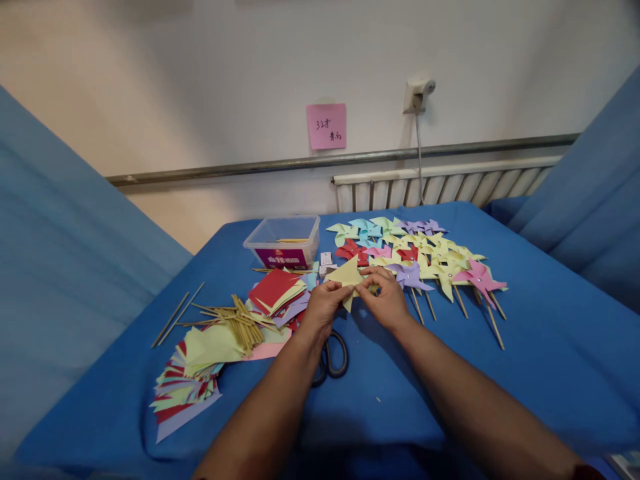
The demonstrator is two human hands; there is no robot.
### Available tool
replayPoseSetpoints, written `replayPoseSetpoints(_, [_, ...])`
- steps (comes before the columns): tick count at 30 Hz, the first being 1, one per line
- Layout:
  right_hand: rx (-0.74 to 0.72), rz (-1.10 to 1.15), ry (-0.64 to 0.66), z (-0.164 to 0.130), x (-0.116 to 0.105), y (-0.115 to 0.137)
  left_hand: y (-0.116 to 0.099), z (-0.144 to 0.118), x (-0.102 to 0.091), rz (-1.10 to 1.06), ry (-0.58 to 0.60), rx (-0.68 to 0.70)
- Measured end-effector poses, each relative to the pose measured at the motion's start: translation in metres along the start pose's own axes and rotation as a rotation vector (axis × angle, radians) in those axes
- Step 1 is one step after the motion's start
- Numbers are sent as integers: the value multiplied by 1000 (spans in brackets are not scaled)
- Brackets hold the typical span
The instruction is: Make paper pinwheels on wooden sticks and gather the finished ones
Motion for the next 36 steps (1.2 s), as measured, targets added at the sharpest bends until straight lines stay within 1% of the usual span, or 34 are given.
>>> replayPoseSetpoints(9, [10, 4, 9, -1, 2, -4, 2, 2, -3, 65, -9, 2])
replayPoseSetpoints(15, [47, 35, 14, -3, 2, -8, -3, 0, -4, 92, -9, 26])
replayPoseSetpoints(17, [99, 91, -5, -3, 0, -13, -2, 0, -6, 85, -3, 3])
replayPoseSetpoints(19, [192, 192, -51, -4, -3, -21, -1, 0, -5, 79, 33, -35])
replayPoseSetpoints(21, [307, 365, -88, -4, -3, -30, -1, -1, -3, 93, 87, -59])
replayPoseSetpoints(22, [371, 469, -83, -5, 0, -34, -1, -2, -2, 109, 117, -64])
replayPoseSetpoints(25, [565, 749, 28, -11, 17, -39, -5, -6, -1, 187, 180, -63])
replayPoseSetpoints(27, [651, 814, 109, -17, 25, -38, -7, -10, 1, 256, 221, -69])
replayPoseSetpoints(30, [677, 782, 162, -22, 27, -38, -11, -13, 3, 371, 271, -58])
replayPoseSetpoints(33, [664, 739, 172, -24, 28, -40, -15, -11, 1, 457, 260, -7])
replayPoseSetpoints(35, [652, 718, 122, -23, 28, -44, -18, -9, 0, 479, 217, 39])
replayPoseSetpoints(36, [642, 712, 69, -23, 26, -46, -19, -7, -1, 466, 181, 58])
Point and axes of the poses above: each hand's wrist, its own z-axis towards the middle knuckle, its own x-axis out of the palm, y = z × x, the point moved 9 cm from there along z, towards the middle knuckle, and after that the axes turned 13 degrees about z, right-handed, at the moved point
